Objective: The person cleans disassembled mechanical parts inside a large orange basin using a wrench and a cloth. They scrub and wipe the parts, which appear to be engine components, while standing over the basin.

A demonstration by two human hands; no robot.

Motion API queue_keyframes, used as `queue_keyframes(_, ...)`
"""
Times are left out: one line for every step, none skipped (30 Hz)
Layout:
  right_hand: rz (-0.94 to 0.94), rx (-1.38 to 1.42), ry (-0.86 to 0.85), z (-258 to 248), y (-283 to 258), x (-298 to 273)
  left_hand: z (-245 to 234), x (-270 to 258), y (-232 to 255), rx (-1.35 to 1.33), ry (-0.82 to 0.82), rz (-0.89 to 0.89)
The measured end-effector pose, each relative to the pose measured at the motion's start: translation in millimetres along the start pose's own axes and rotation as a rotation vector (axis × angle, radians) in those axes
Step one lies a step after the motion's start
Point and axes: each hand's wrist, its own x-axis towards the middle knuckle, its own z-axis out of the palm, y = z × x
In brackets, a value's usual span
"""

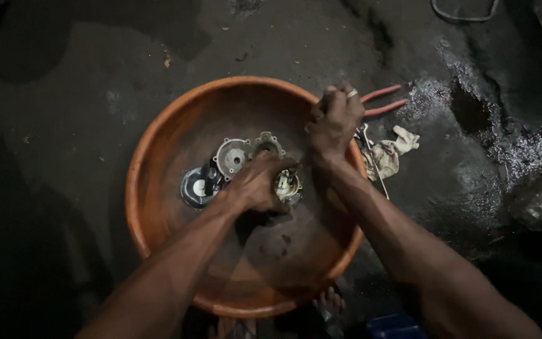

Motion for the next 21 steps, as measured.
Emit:
queue_keyframes(-0.009,-0.008,-0.001,-1,1,0,0,1,1,0.014,-0.018,-0.022)
queue_keyframes(-0.019,-0.014,-0.005,0,2,0,-1,1,1,0.007,-0.024,-0.017)
queue_keyframes(-0.030,-0.020,-0.008,0,3,1,-2,2,2,0.000,-0.031,-0.013)
queue_keyframes(-0.010,-0.014,-0.006,1,5,0,-4,2,3,-0.005,-0.042,-0.010)
queue_keyframes(0.009,-0.008,-0.004,1,8,0,-6,2,3,0.011,-0.054,-0.019)
queue_keyframes(0.026,-0.006,0.000,0,10,1,-6,3,5,0.025,-0.065,-0.025)
queue_keyframes(-0.006,-0.006,-0.025,-1,13,3,-7,3,6,0.039,-0.077,-0.031)
queue_keyframes(-0.035,-0.006,-0.052,-2,16,6,-7,2,7,0.010,-0.107,-0.063)
queue_keyframes(-0.064,-0.006,-0.079,-3,19,9,-8,-1,7,-0.018,-0.138,-0.094)
queue_keyframes(-0.167,-0.062,-0.118,-5,20,14,-10,1,6,-0.042,-0.165,-0.119)
queue_keyframes(-0.269,-0.118,-0.158,-8,21,18,-12,1,6,-0.043,-0.130,-0.089)
queue_keyframes(-0.365,-0.180,-0.200,-13,21,20,-12,0,7,-0.050,-0.099,-0.060)
queue_keyframes(-0.258,-0.071,-0.280,-18,21,19,-13,0,8,-0.058,-0.068,-0.031)
queue_keyframes(-0.153,0.048,-0.363,-20,21,18,-15,0,7,-0.044,-0.081,-0.006)
queue_keyframes(-0.049,0.167,-0.446,-20,21,17,-18,1,5,-0.030,-0.094,0.019)
queue_keyframes(0.061,0.248,-0.438,-20,21,15,-19,-1,5,-0.021,-0.109,0.038)
queue_keyframes(0.171,0.327,-0.428,-19,19,13,-20,-2,4,-0.015,-0.105,0.041)
queue_keyframes(0.276,0.399,-0.409,-21,16,12,-21,0,6,-0.012,-0.103,0.055)
queue_keyframes(0.233,0.328,-0.350,-22,11,13,-21,1,8,-0.009,-0.101,0.070)
queue_keyframes(0.186,0.264,-0.297,-19,6,15,-24,1,10,-0.016,-0.146,0.008)
queue_keyframes(0.138,0.201,-0.245,-15,1,15,-25,2,12,-0.024,-0.191,-0.054)
